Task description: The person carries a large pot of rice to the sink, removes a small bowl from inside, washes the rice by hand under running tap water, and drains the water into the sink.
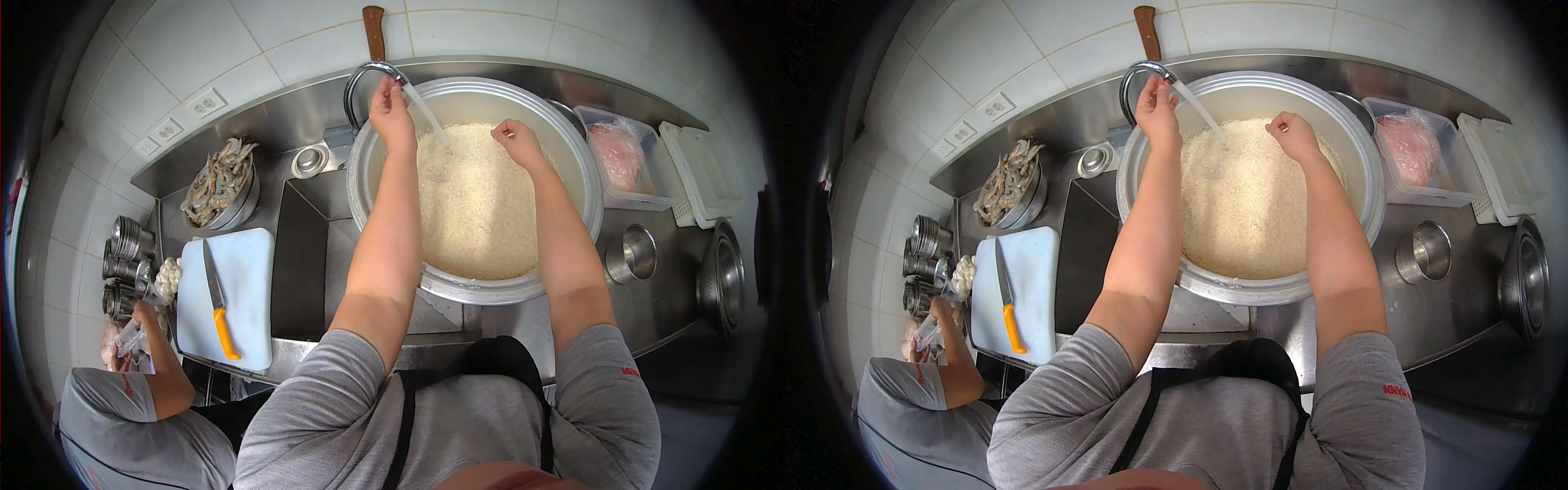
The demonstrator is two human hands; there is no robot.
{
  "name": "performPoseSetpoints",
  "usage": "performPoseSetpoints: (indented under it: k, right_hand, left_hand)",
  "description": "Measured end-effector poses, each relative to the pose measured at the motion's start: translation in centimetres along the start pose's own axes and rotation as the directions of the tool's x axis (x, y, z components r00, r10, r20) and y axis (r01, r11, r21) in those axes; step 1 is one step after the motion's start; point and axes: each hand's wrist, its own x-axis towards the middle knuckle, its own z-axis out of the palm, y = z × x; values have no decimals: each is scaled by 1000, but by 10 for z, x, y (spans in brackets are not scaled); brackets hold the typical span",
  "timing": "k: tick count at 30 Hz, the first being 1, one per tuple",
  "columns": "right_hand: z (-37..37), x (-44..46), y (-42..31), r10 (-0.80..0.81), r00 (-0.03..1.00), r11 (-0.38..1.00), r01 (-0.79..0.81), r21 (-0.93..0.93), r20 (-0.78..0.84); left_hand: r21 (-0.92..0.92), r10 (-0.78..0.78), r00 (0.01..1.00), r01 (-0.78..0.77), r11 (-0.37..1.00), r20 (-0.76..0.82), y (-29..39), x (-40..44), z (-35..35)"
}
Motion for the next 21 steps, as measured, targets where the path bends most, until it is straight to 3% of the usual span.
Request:
performPoseSetpoints:
  k: [3, 5, 6, 8, 9, 10, 11, 12, 13, 15, 19, 21]
  right_hand:
    - [0, 0, -1, -2, 1000, 1000, 2, 13, 0]
    - [-1, 0, -1, -3, 1000, 1000, 3, 17, -5]
    - [-2, 0, -3, -3, 1000, 1000, 3, 18, -5]
    - [-3, -2, -6, -31, 999, 999, 30, -16, -36]
    - [-3, 0, -6, -31, 999, 999, 31, -17, -37]
    - [-2, 2, -4, -38, 999, 999, 37, -14, -36]
    - [-1, 2, -2, -42, 999, 999, 41, -11, -36]
    - [-1, 0, -2, -40, 999, 999, 40, -12, -33]
    - [-3, 0, -4, -32, 999, 999, 31, -10, -20]
    - [-3, -1, -7, -20, 1000, 1000, 19, -5, -5]
    - [-1, 1, -10, -39, 999, 999, 39, 0, -8]
    - [1, 1, -15, -46, 999, 999, 46, 14, -14]
  left_hand:
    - [17, 16, 991, -14, 1000, -136, -5, -6, 3]
    - [243, -256, 952, 291, 925, -169, -35, -6, -6]
    - [446, -300, 954, 276, 852, -17, -57, -7, -12]
    - [738, -429, 859, 92, 668, 281, -73, -17, -12]
    - [810, -503, 759, -55, 583, 414, -71, -28, -10]
    - [810, -502, 759, -55, 584, 414, -71, -36, -7]
    - [879, -591, 656, -281, 386, 469, -71, -43, -5]
    - [843, -690, 546, -506, 181, 476, -69, -50, -4]
    - [843, -687, 547, -505, 184, 478, -53, -52, 3]
    - [854, -717, 602, -520, -20, 350, -9, -51, 18]
    - [702, -743, 544, -698, -143, 390, -6, -28, 7]
    - [373, -787, 366, -908, -188, 496, -18, -17, -12]
